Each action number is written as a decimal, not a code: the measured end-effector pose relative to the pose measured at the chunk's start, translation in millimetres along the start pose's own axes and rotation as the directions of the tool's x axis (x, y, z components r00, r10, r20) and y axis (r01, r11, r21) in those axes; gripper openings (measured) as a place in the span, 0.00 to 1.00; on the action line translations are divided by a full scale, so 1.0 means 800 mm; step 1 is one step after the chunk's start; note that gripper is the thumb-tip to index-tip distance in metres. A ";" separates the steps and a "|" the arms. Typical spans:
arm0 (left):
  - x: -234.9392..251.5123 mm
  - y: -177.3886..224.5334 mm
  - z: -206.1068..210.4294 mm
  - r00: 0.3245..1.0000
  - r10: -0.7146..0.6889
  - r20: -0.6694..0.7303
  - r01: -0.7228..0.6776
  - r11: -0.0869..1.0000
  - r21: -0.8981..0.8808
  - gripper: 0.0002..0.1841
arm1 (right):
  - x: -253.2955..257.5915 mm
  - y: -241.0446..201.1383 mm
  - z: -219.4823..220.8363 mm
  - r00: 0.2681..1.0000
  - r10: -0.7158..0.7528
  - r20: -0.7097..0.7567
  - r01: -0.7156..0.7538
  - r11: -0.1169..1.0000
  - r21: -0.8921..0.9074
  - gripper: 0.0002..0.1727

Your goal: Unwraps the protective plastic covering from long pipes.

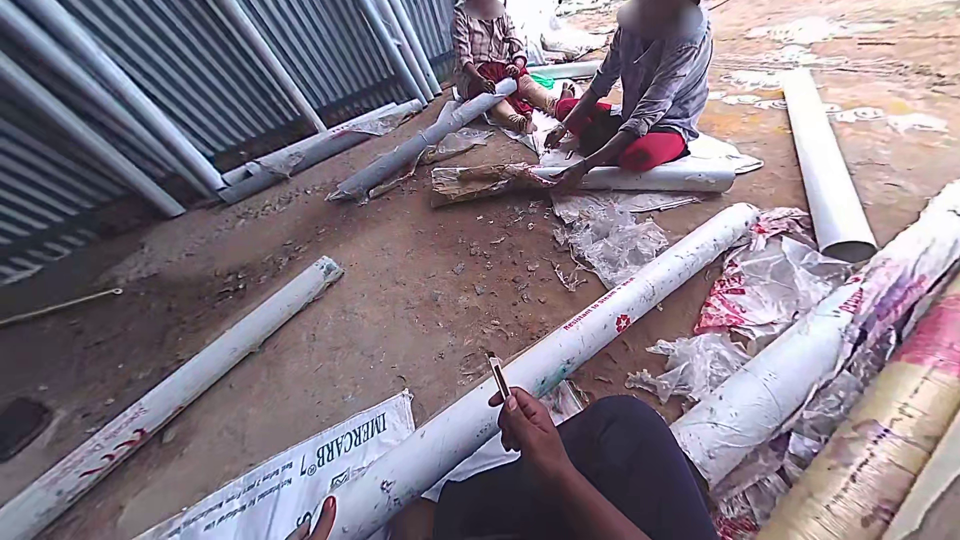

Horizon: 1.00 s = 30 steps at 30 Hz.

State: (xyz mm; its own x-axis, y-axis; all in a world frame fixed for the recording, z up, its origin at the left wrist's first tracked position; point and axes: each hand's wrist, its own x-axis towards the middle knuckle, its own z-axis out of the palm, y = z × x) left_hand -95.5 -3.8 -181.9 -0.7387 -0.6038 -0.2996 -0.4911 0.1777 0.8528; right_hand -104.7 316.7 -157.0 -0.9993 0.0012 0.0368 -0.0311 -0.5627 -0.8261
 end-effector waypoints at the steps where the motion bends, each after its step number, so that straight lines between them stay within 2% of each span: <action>1: 0.000 -0.002 -0.001 1.000 -0.002 -0.010 0.002 1.000 -0.009 0.29 | -0.003 -0.002 0.000 1.000 -0.018 0.006 0.019 1.000 -0.007 0.15; 4: -0.003 -0.009 -0.002 0.999 0.001 -0.051 -0.001 1.000 -0.007 0.28 | -0.012 -0.006 -0.002 0.999 -0.052 0.012 0.052 0.999 -0.005 0.14; 11: -0.005 -0.012 -0.003 0.998 0.026 -0.052 -0.026 1.000 -0.003 0.26 | -0.017 -0.007 -0.002 0.997 -0.062 0.047 0.061 0.998 0.030 0.13; 19: 0.000 -0.008 -0.004 1.000 0.023 0.003 -0.023 1.000 -0.003 0.25 | -0.014 -0.002 -0.002 0.995 -0.074 0.069 0.072 0.997 0.030 0.14; 22: 0.003 -0.007 -0.003 0.999 0.021 -0.025 -0.022 1.000 -0.012 0.28 | -0.012 0.005 -0.002 0.996 -0.059 0.068 0.058 0.998 0.021 0.14; 24: 0.003 -0.008 -0.003 0.999 0.005 -0.040 -0.006 1.000 -0.026 0.33 | -0.010 0.012 -0.003 0.998 -0.028 0.058 0.031 0.998 -0.049 0.12; 27: 0.009 -0.010 -0.005 0.998 -0.033 -0.047 0.034 0.999 0.002 0.35 | -0.006 0.026 0.001 0.996 0.050 -0.078 -0.064 0.981 -0.185 0.07; 30: 0.011 -0.007 -0.005 0.997 -0.061 -0.056 0.065 0.996 0.059 0.28 | -0.006 0.049 0.006 0.931 0.184 -0.314 -0.239 0.960 -0.147 0.07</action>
State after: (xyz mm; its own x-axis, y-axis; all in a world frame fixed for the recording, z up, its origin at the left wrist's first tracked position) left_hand -97.2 -12.9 -187.9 -0.6801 -0.6562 -0.3267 -0.5639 0.1836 0.8051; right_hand -100.6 290.1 -187.0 -0.9427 0.1571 -0.2942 0.2062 -0.4189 -0.8843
